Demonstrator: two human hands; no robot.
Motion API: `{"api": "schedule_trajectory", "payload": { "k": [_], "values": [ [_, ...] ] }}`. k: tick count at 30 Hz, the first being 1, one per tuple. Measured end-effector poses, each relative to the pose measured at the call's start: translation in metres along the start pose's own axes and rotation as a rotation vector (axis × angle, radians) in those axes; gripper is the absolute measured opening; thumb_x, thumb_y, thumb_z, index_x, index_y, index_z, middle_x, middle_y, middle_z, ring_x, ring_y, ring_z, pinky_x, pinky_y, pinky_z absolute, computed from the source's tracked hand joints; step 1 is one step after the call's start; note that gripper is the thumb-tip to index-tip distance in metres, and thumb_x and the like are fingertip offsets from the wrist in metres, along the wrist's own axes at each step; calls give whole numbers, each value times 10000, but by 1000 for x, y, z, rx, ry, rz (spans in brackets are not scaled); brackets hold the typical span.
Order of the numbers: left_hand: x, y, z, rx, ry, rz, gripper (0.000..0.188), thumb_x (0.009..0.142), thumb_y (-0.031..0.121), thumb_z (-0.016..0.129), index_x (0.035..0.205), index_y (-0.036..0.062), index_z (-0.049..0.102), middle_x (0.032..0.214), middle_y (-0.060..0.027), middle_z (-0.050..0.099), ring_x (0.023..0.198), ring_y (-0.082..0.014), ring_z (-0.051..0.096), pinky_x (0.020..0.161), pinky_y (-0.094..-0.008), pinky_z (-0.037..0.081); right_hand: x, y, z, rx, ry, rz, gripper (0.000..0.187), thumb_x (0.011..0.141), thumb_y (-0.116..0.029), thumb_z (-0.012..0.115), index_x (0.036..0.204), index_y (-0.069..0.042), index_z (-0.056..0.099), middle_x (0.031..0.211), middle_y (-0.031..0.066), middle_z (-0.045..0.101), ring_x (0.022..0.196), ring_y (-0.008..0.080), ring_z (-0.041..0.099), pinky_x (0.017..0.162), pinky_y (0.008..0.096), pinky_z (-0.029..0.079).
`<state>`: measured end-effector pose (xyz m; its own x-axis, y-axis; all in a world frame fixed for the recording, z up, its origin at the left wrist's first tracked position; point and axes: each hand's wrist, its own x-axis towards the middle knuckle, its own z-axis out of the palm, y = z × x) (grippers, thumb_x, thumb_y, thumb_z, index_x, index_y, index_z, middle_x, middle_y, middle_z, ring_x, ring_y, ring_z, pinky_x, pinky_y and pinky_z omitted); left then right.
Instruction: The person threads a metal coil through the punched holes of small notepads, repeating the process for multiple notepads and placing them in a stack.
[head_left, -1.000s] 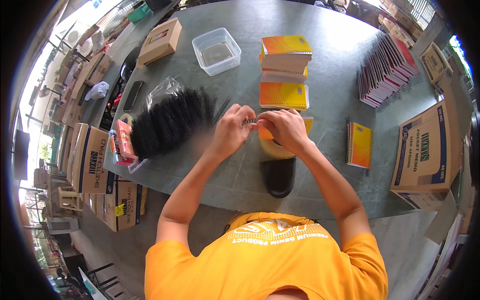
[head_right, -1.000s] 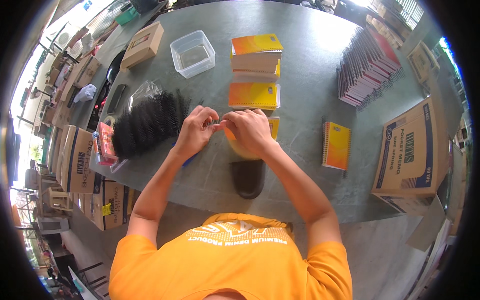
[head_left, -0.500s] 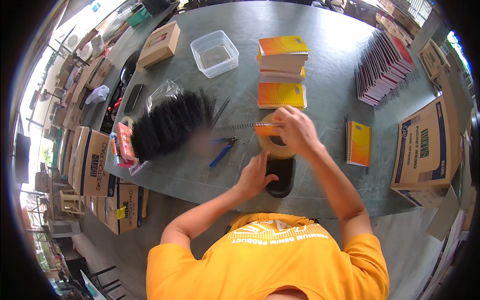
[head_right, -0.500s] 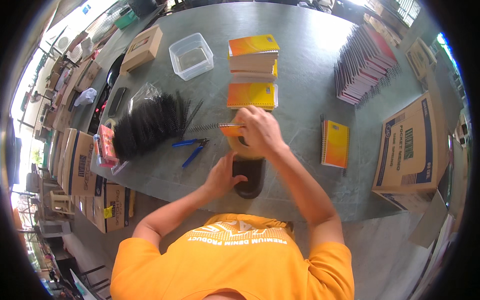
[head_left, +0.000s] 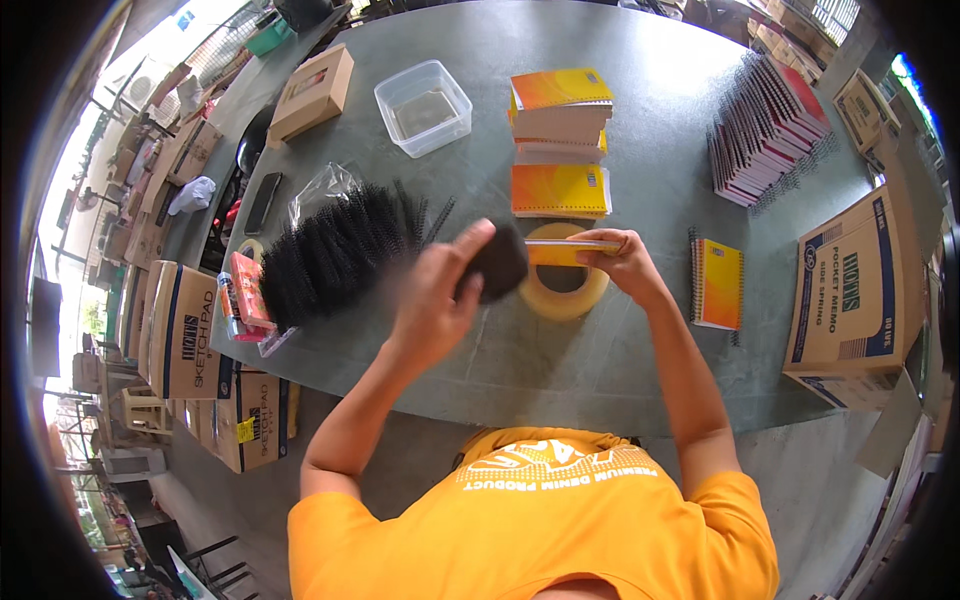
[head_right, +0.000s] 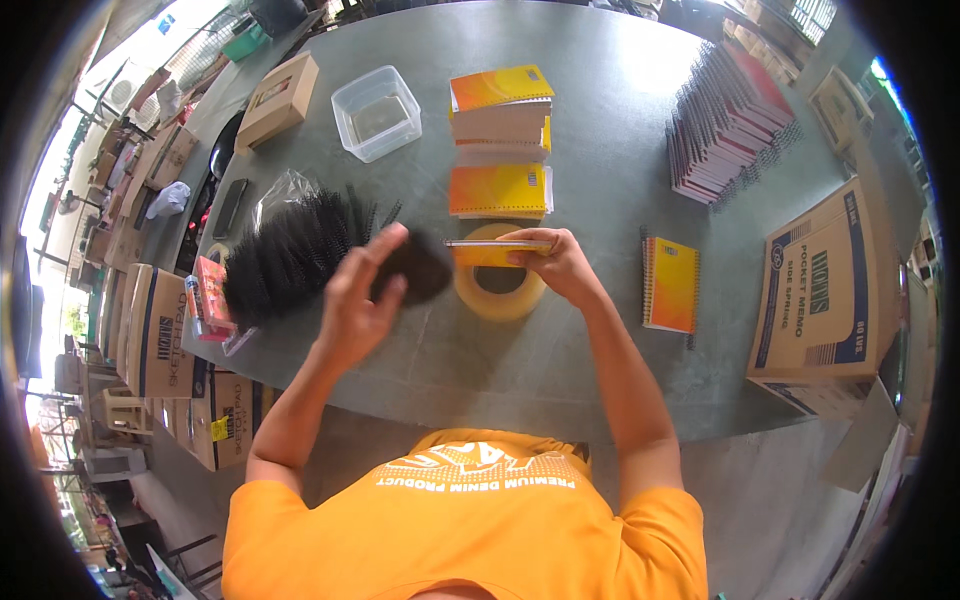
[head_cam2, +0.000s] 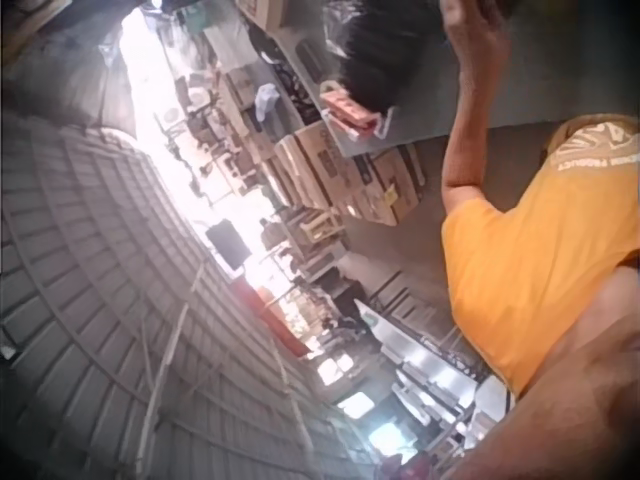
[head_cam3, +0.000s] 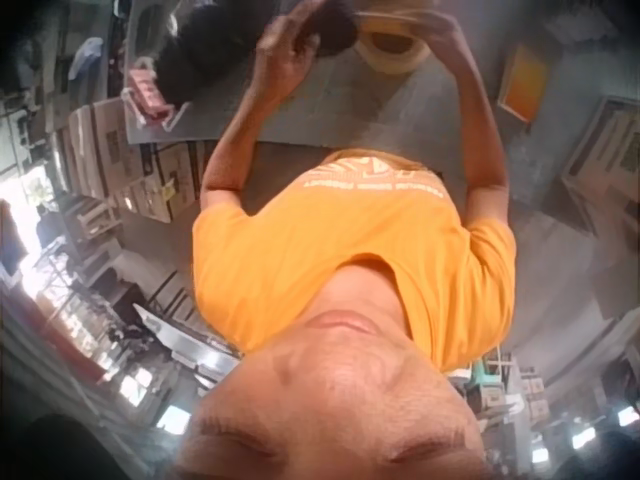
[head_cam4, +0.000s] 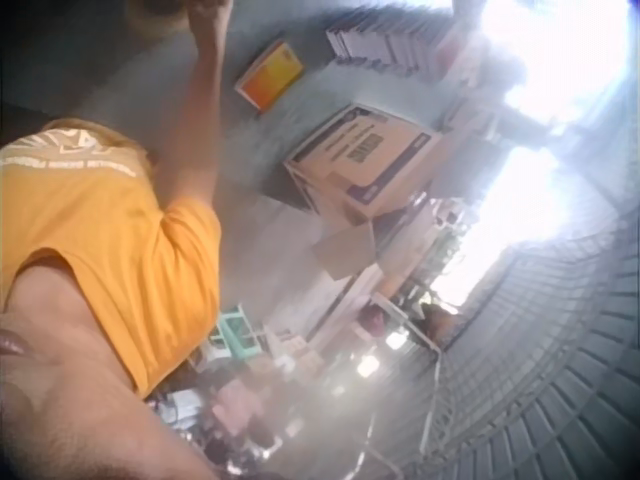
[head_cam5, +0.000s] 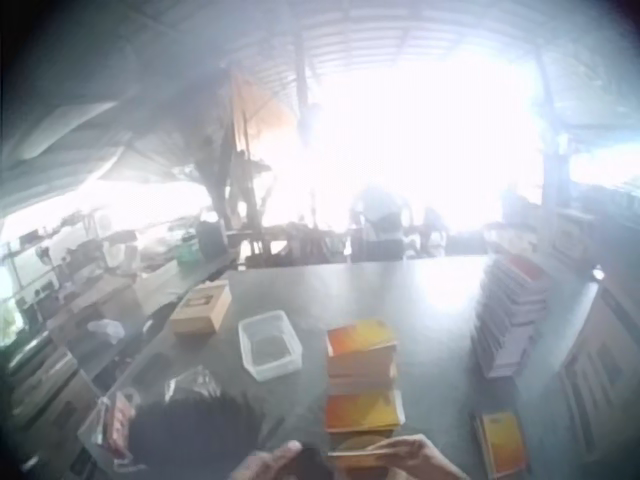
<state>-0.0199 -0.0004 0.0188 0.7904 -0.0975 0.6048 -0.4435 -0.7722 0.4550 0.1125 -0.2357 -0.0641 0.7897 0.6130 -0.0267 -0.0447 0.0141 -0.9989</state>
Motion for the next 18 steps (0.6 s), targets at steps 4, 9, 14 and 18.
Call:
{"api": "schedule_trajectory", "payload": {
  "k": [4,9,14,18],
  "values": [
    [-16,-6,12,136,-236,-270,473,764,15,657,1208,166,600,894,-127,592,780,-271,619,709,-341,505,-1,-1,10,87,-38,-9,214,809,-12,674,1023,-27,685,914,2,677,847,74,579,788,225,464],
    [-7,0,15,34,-8,-163,486,753,-28,662,1197,166,620,848,-102,603,723,-207,577,675,-308,489,-7,-2,6,-58,-3,0,205,802,3,670,1004,-21,686,945,15,685,867,85,591,813,230,466],
    [-7,-3,24,46,-248,-167,473,752,-27,673,1189,149,624,868,-90,620,760,-231,586,692,-303,485,1,-1,5,-27,-15,-69,197,804,27,653,996,-9,680,959,16,686,873,94,592,822,243,468],
    [13,0,17,-40,49,-114,471,746,-19,682,1174,172,634,854,-107,614,755,-244,588,695,-304,489,-6,7,3,-11,-25,-55,213,804,34,647,1012,-6,672,953,16,685,874,88,589,816,236,466]
  ]
}}
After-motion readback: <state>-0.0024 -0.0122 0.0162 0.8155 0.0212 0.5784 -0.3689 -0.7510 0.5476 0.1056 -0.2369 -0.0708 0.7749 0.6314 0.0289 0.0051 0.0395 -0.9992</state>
